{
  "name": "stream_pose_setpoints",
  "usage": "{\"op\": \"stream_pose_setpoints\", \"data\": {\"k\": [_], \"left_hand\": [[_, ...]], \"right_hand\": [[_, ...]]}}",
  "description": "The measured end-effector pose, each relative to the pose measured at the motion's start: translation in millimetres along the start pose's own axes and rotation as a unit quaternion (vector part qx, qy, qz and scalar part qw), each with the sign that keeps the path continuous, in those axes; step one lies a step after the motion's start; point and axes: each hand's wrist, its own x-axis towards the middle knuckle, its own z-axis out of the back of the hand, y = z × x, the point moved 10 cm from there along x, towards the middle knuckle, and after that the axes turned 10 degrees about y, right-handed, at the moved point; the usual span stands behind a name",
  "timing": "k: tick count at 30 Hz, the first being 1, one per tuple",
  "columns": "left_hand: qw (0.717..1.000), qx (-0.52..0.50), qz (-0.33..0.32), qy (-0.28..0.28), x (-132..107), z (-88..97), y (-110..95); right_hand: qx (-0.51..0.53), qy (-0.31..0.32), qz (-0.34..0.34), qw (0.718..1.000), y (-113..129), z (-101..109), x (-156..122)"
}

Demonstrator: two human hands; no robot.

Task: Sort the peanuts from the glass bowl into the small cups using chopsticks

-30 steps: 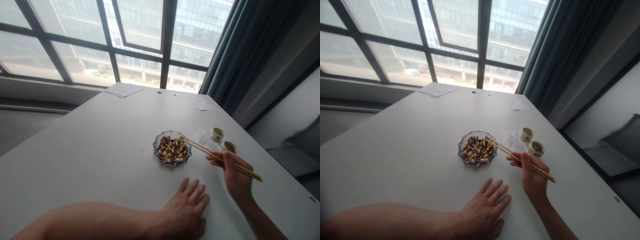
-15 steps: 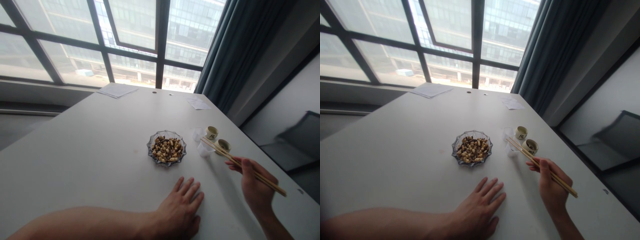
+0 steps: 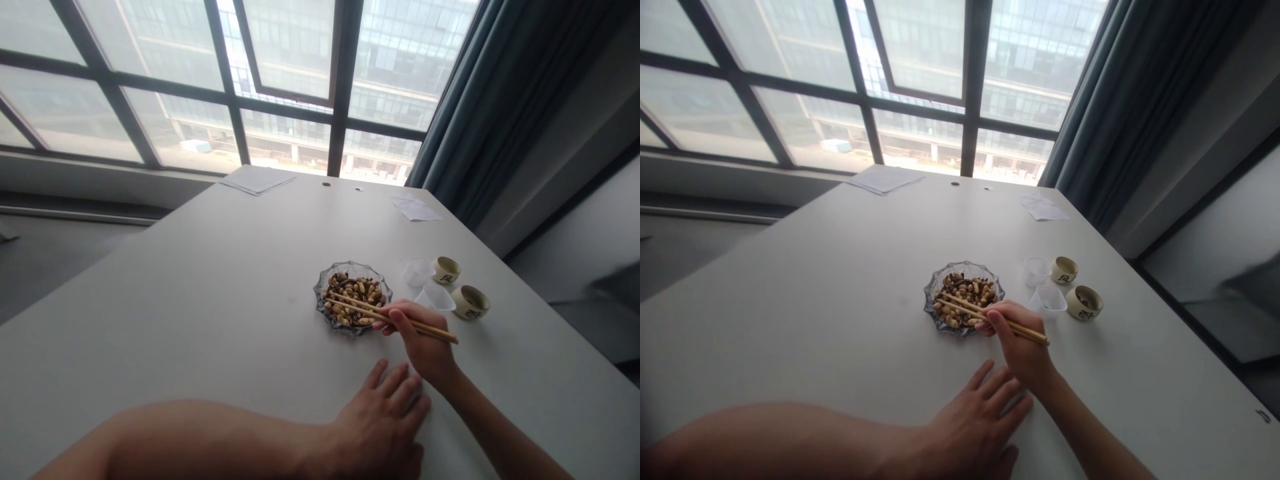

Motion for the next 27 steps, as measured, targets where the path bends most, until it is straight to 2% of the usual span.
{"op": "stream_pose_setpoints", "data": {"k": [5,9,15,20,27], "left_hand": [[1.000,0.001,-0.002,-0.010,0.3,1.8,-0.1],[1.000,0.001,-0.003,-0.011,0.9,2.8,-1.2],[1.000,-0.005,-0.002,-0.009,0.0,1.1,-0.4],[1.000,-0.002,-0.005,-0.004,-1.6,0.7,-0.9],[1.000,-0.003,0.000,-0.002,1.2,-8.1,0.5]], "right_hand": [[0.024,-0.003,-0.025,0.999,-10.3,-6.6,-3.1],[0.046,-0.035,-0.047,0.997,-18.1,-6.4,-8.7],[0.055,-0.102,-0.054,0.992,-13.4,11.2,-14.5],[0.061,-0.198,-0.042,0.977,-3.9,62.2,-32.3],[0.049,-0.365,-0.043,0.929,-3.0,159.2,-93.8]]}}
